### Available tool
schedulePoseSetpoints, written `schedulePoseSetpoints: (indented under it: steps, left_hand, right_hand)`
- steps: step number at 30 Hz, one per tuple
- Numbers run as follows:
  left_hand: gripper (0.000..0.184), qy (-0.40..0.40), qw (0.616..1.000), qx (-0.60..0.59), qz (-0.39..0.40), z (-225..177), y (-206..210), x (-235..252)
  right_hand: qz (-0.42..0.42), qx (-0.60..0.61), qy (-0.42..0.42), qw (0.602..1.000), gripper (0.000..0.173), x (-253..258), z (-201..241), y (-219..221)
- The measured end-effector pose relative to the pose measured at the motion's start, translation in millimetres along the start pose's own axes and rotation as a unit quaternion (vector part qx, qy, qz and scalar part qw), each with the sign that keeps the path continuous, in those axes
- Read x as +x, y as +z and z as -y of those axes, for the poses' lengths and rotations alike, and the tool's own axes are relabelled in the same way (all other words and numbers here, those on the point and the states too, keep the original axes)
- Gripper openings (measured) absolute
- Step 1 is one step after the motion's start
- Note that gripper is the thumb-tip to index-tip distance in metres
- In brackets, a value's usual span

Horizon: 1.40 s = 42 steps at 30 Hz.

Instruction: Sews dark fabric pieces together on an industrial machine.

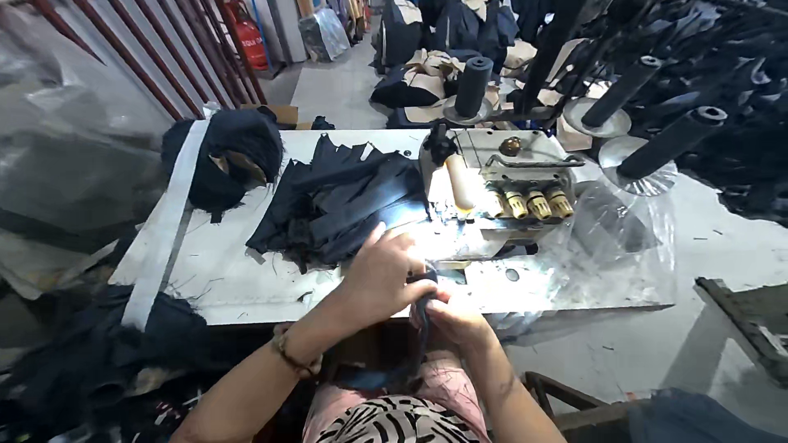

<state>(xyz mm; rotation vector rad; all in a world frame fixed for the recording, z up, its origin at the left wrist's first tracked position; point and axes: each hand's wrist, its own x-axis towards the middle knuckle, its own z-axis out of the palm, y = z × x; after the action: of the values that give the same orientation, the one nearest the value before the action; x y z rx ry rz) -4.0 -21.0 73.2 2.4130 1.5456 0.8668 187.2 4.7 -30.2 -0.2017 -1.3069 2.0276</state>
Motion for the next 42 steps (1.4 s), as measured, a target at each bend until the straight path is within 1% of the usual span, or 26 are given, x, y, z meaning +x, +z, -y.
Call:
schedulePoseSetpoints:
  steps: [1,3,5,6,7,8,9,10,11,13,15,18,22,25,28,30,32,34,35,36,37,38,39,40,41,42]
  left_hand:
    - [0.028,0.025,0.999,-0.023,-0.010,-1.4,-2.9,-3.7]
    - [0.023,0.016,0.997,-0.023,-0.071,9.0,-27.0,-6.4]
    - [0.027,-0.047,0.988,0.082,-0.125,32.4,-58.4,-6.8]
    - [0.030,-0.087,0.977,0.141,-0.137,47.8,-68.6,-7.2]
    - [0.032,-0.119,0.966,0.184,-0.139,60.9,-72.4,-7.2]
    - [0.030,-0.138,0.961,0.201,-0.132,67.8,-69.0,-6.6]
    - [0.025,-0.135,0.965,0.191,-0.117,68.7,-58.8,-5.3]
    - [0.025,-0.099,0.974,0.172,-0.107,68.5,-41.3,-3.5]
    - [0.026,-0.040,0.984,0.146,-0.095,65.2,-20.2,-1.1]
    - [0.029,0.068,0.992,0.089,-0.051,51.8,21.3,-2.3]
    - [0.032,0.110,0.991,0.079,-0.017,40.5,44.0,-6.4]
    - [0.039,0.093,0.990,0.103,-0.004,29.2,49.8,-10.1]
    - [0.039,0.047,0.991,0.127,-0.020,14.5,59.2,-7.8]
    - [0.042,0.035,0.992,0.115,-0.022,13.1,61.7,-2.4]
    - [0.039,0.040,0.997,0.070,-0.015,22.8,55.8,9.1]
    - [0.038,0.064,0.997,0.050,-0.007,30.3,48.3,17.4]
    - [0.039,0.086,0.995,0.057,0.003,38.3,43.4,23.2]
    - [0.049,0.042,0.997,0.061,0.029,34.5,38.4,22.7]
    - [0.055,0.005,0.999,0.036,0.035,25.5,35.5,19.5]
    - [0.060,-0.013,1.000,0.002,0.010,12.3,33.0,15.0]
    - [0.060,-0.008,0.999,-0.029,-0.029,-0.8,31.6,9.8]
    - [0.052,-0.004,0.997,-0.066,-0.046,-12.9,27.2,3.5]
    - [0.039,-0.002,0.994,-0.095,-0.055,-21.0,19.5,-2.3]
    - [0.030,0.001,0.993,-0.100,-0.069,-23.0,8.8,-6.1]
    - [0.026,-0.009,0.993,-0.083,-0.084,-18.0,-5.5,-7.8]
    - [0.024,-0.029,0.993,-0.050,-0.102,-6.3,-20.8,-8.0]
  right_hand:
    - [0.035,0.020,-0.010,0.999,0.022,-2.4,7.3,4.7]
    - [0.075,0.058,-0.056,0.994,0.024,-12.0,22.6,5.7]
    - [0.085,0.089,-0.119,0.985,0.025,-19.0,35.2,-4.0]
    - [0.068,0.106,-0.136,0.983,0.026,-21.2,38.3,-11.9]
    - [0.023,0.110,-0.139,0.984,0.026,-22.6,37.4,-20.5]
    - [-0.029,0.117,-0.127,0.985,0.025,-23.2,33.3,-29.5]
    - [-0.093,0.137,-0.103,0.981,0.023,-22.0,28.2,-35.3]
    - [-0.166,0.161,-0.079,0.970,0.022,-18.5,23.7,-37.1]
    - [-0.202,0.175,-0.063,0.962,0.023,-15.6,18.6,-39.8]
    - [-0.200,0.205,-0.054,0.957,0.025,-16.9,9.9,-47.7]
    - [-0.187,0.251,-0.064,0.948,0.026,-20.5,8.9,-55.5]
    - [-0.185,0.297,-0.079,0.934,0.032,-20.1,16.4,-63.3]
    - [-0.169,0.347,-0.097,0.917,0.036,-6.8,21.2,-65.7]
    - [-0.165,0.383,-0.108,0.902,0.041,0.7,18.6,-64.0]
    - [-0.166,0.371,-0.107,0.907,0.042,2.6,16.9,-64.6]
    - [-0.177,0.329,-0.098,0.922,0.044,0.6,16.6,-63.9]
    - [-0.211,0.244,-0.066,0.944,0.046,-1.8,16.8,-58.3]
    - [-0.237,0.123,-0.027,0.963,0.045,-2.8,16.8,-43.3]
    - [-0.221,0.057,-0.015,0.974,0.036,-4.0,16.9,-34.9]
    - [-0.181,0.002,-0.006,0.983,0.026,-5.6,18.0,-27.3]
    - [-0.119,-0.025,-0.002,0.993,0.021,-8.0,19.6,-20.6]
    - [-0.049,-0.020,0.000,0.999,0.022,-11.1,21.2,-14.5]
    - [0.022,0.002,-0.010,1.000,0.023,-14.0,23.0,-11.3]
    - [0.071,0.027,-0.030,0.997,0.024,-16.3,26.6,-9.0]
    - [0.101,0.046,-0.060,0.992,0.025,-17.2,31.2,-9.1]
    - [0.112,0.061,-0.093,0.987,0.025,-17.5,35.1,-12.3]
